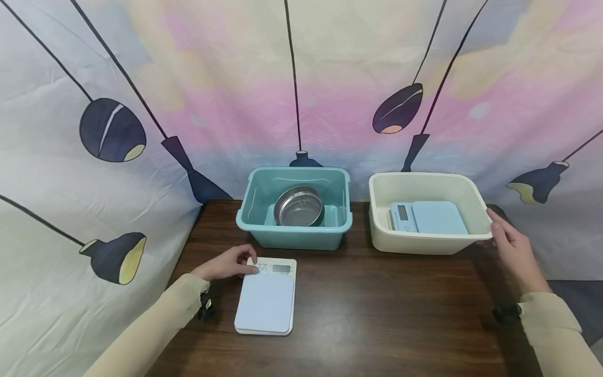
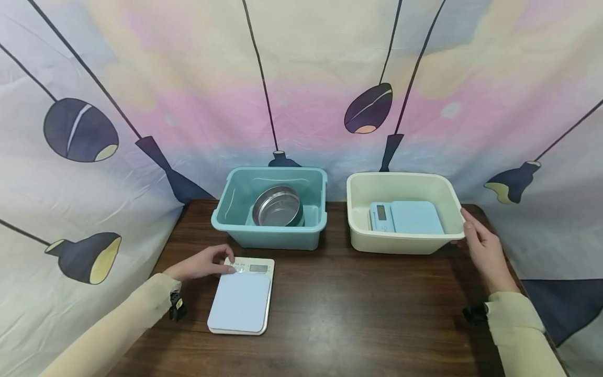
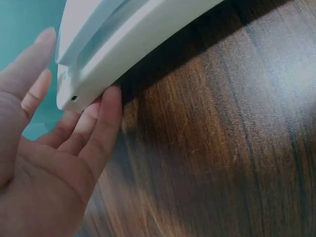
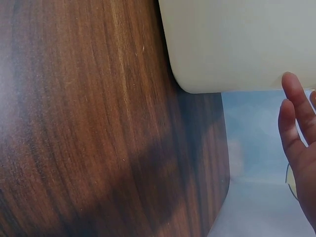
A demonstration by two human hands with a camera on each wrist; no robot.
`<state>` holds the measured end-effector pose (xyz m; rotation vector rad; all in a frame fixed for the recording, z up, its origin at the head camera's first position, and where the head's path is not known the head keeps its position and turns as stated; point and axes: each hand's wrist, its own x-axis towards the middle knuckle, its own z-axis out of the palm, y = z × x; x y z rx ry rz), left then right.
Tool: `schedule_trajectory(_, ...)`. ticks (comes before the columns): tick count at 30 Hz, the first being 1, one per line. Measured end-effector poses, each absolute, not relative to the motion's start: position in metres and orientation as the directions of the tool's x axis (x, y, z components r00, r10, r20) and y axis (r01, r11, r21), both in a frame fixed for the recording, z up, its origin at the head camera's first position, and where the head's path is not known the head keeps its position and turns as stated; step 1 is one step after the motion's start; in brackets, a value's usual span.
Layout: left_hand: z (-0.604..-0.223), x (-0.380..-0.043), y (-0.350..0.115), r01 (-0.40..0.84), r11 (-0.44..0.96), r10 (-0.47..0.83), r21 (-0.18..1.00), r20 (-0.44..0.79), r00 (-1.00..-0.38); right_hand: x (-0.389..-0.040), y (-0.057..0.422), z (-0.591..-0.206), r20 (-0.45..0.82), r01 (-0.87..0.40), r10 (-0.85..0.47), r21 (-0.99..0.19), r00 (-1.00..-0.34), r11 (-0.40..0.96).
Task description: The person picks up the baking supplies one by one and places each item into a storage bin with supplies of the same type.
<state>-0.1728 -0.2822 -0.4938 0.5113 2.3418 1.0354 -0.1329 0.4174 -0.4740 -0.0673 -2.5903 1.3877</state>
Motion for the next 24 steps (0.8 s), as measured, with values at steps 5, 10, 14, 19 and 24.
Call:
schedule_trajectory(5,-0.494,-0.174,-0.282,0.085,0.583,0.538,0.808,-0.305,-0.786,-0.133,0.416,-0.472,0.145,-0.041,0.139,-0.821,-0.98,0.569)
schedule_trajectory(10,-0.492,-0.176,-0.283,0.107,0.62,0.553,0.777,-0.337,-0.762,-0.131,0.415,-0.47,0.108,-0.009,0.131,-0.801,-0.985,0.599)
schedule_trajectory(14,-0.489,-0.178,-0.282,0.098,0.624,0.574,0.775,-0.37,-0.73,-0.132,0.416,-0.471,0.133,-0.031,0.128,-0.803,-0.983,0.595)
schedule_trajectory(19,-0.485,-0.18,-0.282,0.035,0.607,0.582,0.794,-0.413,-0.701,-0.133,0.416,-0.472,0.161,-0.051,0.137,-0.809,-0.978,0.586)
schedule_trajectory(24,-0.483,-0.179,-0.282,-0.007,0.588,0.587,0.809,-0.433,-0.684,-0.133,0.416,-0.473,0.172,-0.058,0.141,-0.81,-0.975,0.584)
